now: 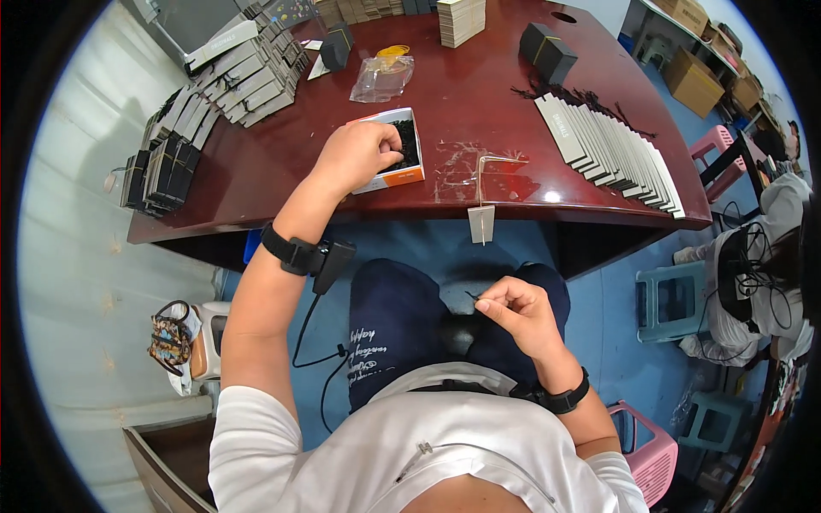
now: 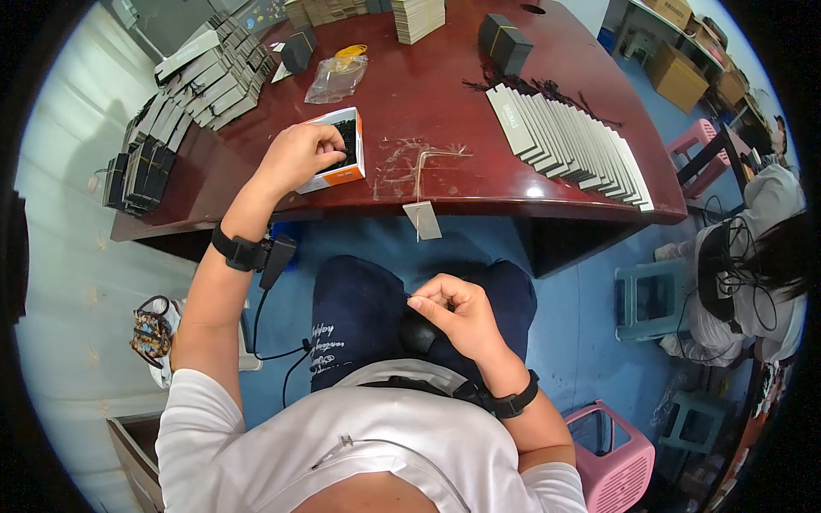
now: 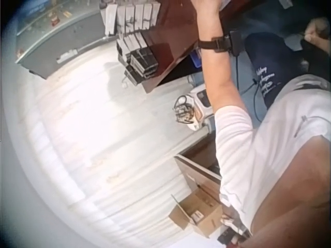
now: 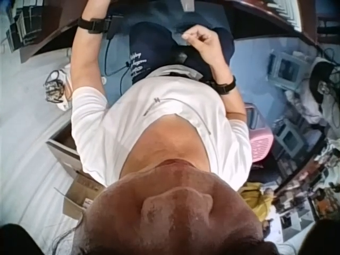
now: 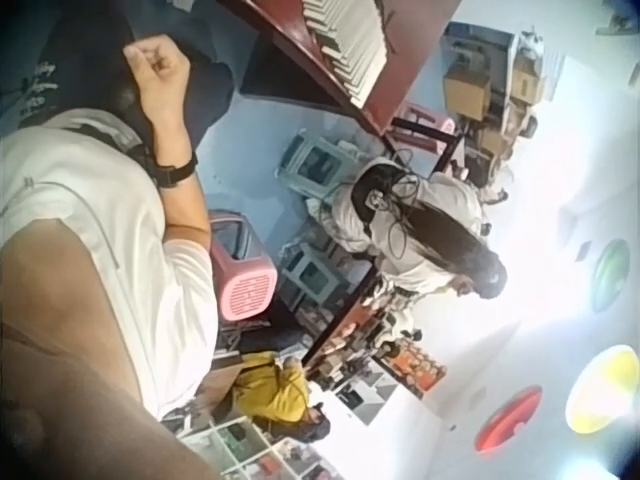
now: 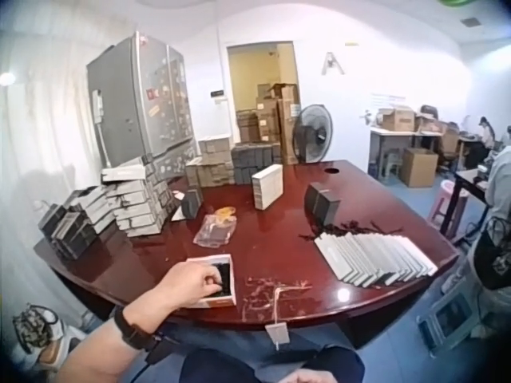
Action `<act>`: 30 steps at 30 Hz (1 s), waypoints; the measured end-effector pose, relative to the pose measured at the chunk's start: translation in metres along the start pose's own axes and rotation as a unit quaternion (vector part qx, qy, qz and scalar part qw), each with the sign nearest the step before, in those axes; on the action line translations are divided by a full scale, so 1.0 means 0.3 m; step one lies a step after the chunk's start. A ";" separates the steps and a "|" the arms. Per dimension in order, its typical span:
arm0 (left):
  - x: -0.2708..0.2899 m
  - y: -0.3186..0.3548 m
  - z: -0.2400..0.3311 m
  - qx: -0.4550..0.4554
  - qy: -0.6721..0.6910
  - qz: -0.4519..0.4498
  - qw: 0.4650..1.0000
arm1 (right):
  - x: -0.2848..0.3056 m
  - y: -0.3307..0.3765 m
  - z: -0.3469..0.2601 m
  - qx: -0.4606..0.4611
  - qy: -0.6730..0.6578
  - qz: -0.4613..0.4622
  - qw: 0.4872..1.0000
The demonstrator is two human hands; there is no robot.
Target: Threading strings through product tags and organizing them into banded stacks.
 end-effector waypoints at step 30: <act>-0.264 0.398 0.317 -0.057 0.516 0.079 0.851 | -0.023 -0.077 -0.095 0.051 -0.075 0.122 0.988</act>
Point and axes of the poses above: each hand's wrist, its own y-axis away from the middle knuckle, its own x-axis out of the back of the hand, z = x × y, the point moved 1 cm from there along -y, towards the middle knuckle, and after that the axes turned 7 degrees about y, right-handed, at the moved point
